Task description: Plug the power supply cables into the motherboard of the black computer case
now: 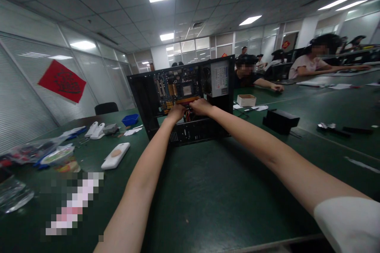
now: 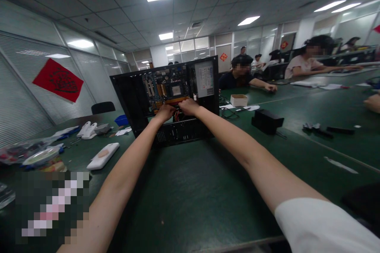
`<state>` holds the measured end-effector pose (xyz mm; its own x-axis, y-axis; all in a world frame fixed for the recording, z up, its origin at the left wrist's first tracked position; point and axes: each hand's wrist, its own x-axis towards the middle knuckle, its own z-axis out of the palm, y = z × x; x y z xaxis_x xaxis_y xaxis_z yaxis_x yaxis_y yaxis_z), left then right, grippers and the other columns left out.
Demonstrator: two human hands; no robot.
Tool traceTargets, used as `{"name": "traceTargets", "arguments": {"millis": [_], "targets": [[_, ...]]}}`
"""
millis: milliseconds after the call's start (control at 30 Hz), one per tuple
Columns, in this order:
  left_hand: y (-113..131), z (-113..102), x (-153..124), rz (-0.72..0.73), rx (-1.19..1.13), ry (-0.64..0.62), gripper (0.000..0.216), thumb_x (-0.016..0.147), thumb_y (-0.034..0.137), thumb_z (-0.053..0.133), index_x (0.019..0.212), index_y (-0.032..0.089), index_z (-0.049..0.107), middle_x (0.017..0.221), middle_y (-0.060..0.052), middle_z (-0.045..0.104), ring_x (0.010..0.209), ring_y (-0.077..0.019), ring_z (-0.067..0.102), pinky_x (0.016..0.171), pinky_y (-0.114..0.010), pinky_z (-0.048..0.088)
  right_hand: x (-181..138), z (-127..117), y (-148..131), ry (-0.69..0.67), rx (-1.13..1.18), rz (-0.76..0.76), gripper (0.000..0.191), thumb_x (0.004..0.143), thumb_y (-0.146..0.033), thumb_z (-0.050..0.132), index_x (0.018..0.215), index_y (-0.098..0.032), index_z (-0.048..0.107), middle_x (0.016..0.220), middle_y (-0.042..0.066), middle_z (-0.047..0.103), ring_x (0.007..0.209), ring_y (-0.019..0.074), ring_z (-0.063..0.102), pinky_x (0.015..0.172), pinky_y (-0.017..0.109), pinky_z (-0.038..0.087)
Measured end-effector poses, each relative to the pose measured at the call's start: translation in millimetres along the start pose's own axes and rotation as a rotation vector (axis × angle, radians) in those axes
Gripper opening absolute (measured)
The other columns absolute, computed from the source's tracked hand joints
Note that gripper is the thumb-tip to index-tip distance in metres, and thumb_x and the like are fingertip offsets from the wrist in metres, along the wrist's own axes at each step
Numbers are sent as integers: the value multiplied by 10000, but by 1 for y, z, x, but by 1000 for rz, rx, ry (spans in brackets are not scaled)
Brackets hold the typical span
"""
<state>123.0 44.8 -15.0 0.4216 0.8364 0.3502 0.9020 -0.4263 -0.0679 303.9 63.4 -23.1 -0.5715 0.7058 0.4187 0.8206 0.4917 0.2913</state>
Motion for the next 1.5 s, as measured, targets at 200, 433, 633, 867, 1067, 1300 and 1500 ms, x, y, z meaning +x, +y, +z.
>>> {"name": "traceTargets", "arguments": {"millis": [200, 433, 633, 867, 1067, 1300, 1500], "targets": [[-1, 4, 4, -12, 1, 14, 355, 1014, 211, 460, 1097, 135, 796, 1114, -176, 767, 1052, -246, 711, 934, -319, 518, 0, 1, 1, 0, -23, 2, 347, 940, -260, 557, 1202, -77, 694, 1158, 259, 742, 1097, 368, 713, 900, 420, 517], [-9, 13, 15, -77, -124, 15, 327, 1002, 225, 487, 1053, 138, 798, 1011, -130, 785, 946, -202, 716, 874, -271, 516, 0, 1, 2, 6, -48, 16, 354, 956, -286, 534, 1192, -80, 698, 1139, 261, 748, 1099, 364, 716, 893, 416, 522], [-10, 17, 16, -81, -127, 48, 309, 980, 200, 515, 1068, 144, 806, 1101, -145, 779, 999, -222, 714, 891, -276, 506, -2, 0, 1, 9, -67, 28, 357, 952, -336, 553, 1167, -94, 703, 1119, 245, 758, 1062, 379, 731, 841, 418, 541], [-10, 18, 15, -92, -152, 64, 313, 972, 197, 514, 1057, 147, 812, 1039, -139, 785, 962, -230, 719, 860, -290, 510, -2, 0, -2, 6, -57, 24, 343, 955, -284, 531, 1190, -96, 696, 1146, 244, 753, 1092, 359, 723, 889, 413, 526], [-9, 13, 13, -60, -166, 58, 288, 988, 290, 572, 1044, 151, 818, 995, -131, 786, 938, -229, 717, 841, -293, 511, 3, 3, 0, -4, -19, 44, 367, 946, -296, 562, 1219, -82, 682, 1185, 259, 733, 1116, 370, 707, 901, 419, 519], [-7, 11, 13, -113, -162, 65, 275, 979, 325, 608, 1040, 170, 827, 914, -124, 781, 848, -224, 715, 770, -297, 510, 1, 5, 2, -42, 60, 71, 356, 985, -269, 537, 1293, -122, 636, 1215, 218, 730, 1095, 311, 714, 840, 335, 521], [-6, 9, 12, -154, -183, 33, 277, 977, 341, 607, 1066, 199, 828, 889, -102, 785, 872, -212, 722, 807, -283, 510, -7, 5, 4, -61, 112, 100, 337, 983, -224, 517, 1277, -134, 654, 1227, 190, 729, 1096, 289, 708, 814, 300, 510]]}}
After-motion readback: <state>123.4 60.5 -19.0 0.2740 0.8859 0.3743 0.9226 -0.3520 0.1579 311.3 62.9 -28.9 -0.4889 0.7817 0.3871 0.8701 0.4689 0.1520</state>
